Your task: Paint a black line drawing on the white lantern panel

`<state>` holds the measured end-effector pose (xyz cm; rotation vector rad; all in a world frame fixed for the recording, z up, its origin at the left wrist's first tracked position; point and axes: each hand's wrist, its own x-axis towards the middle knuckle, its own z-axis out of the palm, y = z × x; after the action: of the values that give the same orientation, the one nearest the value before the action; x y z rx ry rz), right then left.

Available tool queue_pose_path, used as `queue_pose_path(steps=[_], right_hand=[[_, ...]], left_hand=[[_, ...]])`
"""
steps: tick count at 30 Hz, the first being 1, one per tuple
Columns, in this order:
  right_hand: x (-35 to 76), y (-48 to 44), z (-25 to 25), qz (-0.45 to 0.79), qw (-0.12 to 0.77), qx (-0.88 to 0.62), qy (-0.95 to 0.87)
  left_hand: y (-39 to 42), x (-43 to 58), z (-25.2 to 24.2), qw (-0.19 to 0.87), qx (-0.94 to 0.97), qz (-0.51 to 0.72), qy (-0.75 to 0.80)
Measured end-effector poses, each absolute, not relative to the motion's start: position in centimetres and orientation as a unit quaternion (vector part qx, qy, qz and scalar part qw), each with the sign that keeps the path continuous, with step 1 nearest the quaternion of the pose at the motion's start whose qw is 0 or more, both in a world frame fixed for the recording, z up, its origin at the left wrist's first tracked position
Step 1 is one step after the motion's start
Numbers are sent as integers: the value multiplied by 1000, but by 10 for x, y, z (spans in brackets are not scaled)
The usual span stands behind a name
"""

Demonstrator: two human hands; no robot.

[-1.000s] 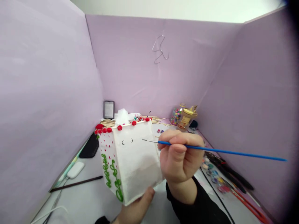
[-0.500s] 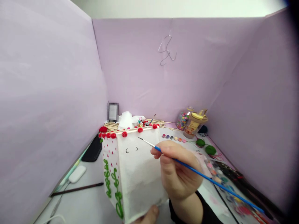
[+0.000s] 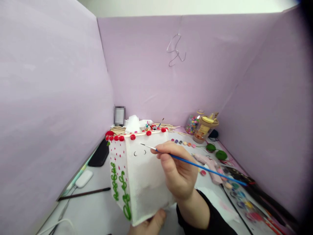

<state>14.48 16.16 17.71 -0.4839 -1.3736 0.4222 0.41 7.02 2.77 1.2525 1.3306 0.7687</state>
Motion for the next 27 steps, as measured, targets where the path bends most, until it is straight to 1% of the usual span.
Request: queue_pose_path(steps=[4, 6, 9, 18, 24, 27], right_hand=[[144, 163, 177, 185, 740, -252, -595], [143, 164, 179, 179, 730, -256, -608], [143, 164, 184, 171, 704, -264, -637], [144, 168, 181, 162, 681, -310, -644], [147, 171, 183, 157, 673, -308, -654], [148, 172, 184, 151, 675, -304, -655]], left_hand=[[76, 16, 61, 538, 534, 262, 597], [78, 21, 77, 554, 521, 236, 605], [80, 24, 89, 553, 515, 229, 614], [80, 25, 86, 552, 518, 267, 596], [80, 26, 95, 555, 534, 249, 588], [79, 21, 84, 554, 541, 245, 583]])
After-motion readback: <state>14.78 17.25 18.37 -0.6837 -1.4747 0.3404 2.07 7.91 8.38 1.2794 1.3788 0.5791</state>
